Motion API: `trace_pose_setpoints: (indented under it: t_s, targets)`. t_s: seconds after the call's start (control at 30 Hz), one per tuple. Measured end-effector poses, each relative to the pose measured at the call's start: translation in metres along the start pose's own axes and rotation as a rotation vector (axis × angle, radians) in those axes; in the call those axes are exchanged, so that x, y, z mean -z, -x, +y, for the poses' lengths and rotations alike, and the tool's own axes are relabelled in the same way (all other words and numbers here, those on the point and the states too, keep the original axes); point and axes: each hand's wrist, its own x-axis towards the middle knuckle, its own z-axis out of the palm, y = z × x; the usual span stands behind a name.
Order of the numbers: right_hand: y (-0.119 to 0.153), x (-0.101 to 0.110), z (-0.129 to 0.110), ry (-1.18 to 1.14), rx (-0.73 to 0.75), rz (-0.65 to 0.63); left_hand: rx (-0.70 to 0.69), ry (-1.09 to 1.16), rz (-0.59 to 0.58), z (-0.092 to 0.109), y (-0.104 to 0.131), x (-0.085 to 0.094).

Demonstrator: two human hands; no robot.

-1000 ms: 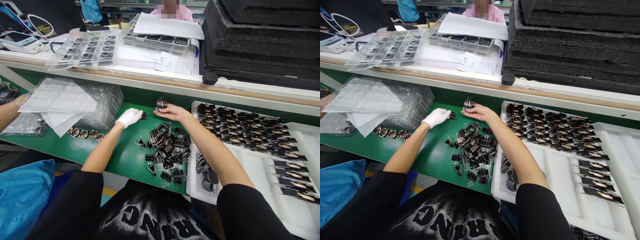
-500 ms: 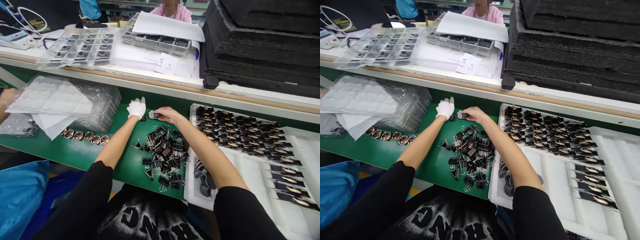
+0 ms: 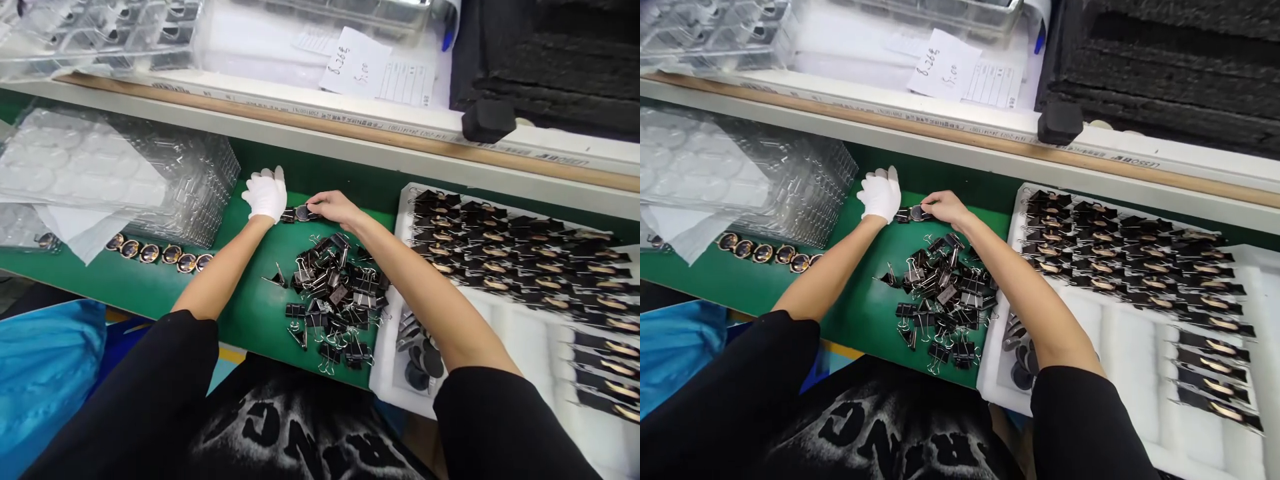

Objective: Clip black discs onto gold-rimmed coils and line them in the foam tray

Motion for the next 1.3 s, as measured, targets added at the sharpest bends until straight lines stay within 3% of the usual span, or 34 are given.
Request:
trace_pose_setpoints:
  t_s: [0.13, 0.53, 0.63, 0.97, 1.07, 1.17, 1.3]
  targets:
    - [0.001, -0.004, 0.006, 0.015, 0.059, 0.008, 0.087, 0.009, 0.132, 0.001, -0.004, -0.009]
    - [-0.004, -0.015, 0.007, 0.117, 0.147, 0.052, 0.077, -0.010, 0.099, -0.003, -0.005, -0.013]
    - [-0.003, -0.016, 0.006, 0.089, 0.135, 0.053, 0.130, 0.033, 0.126, -0.002, -0.006, -0.015]
    - [-0.003, -0.018, 0.005, -0.021, 0.054, 0.069, 0.121, 0.055, 0.141, -0.003, -0.006, -0.016]
    - [-0.001, -0.018, -0.006, -0.094, -0.022, 0.039, 0.065, 0.091, 0.138, -0.004, -0.003, -0.007]
    - [0.003, -0.013, -0.024, -0.122, -0.078, -0.009, -0.050, 0.205, 0.115, -0.008, 0.005, 0.013]
    - [0.016, 0.004, -0.046, -0.202, -0.209, -0.149, -0.392, 0.351, 0.080, -0.021, 0.031, 0.050]
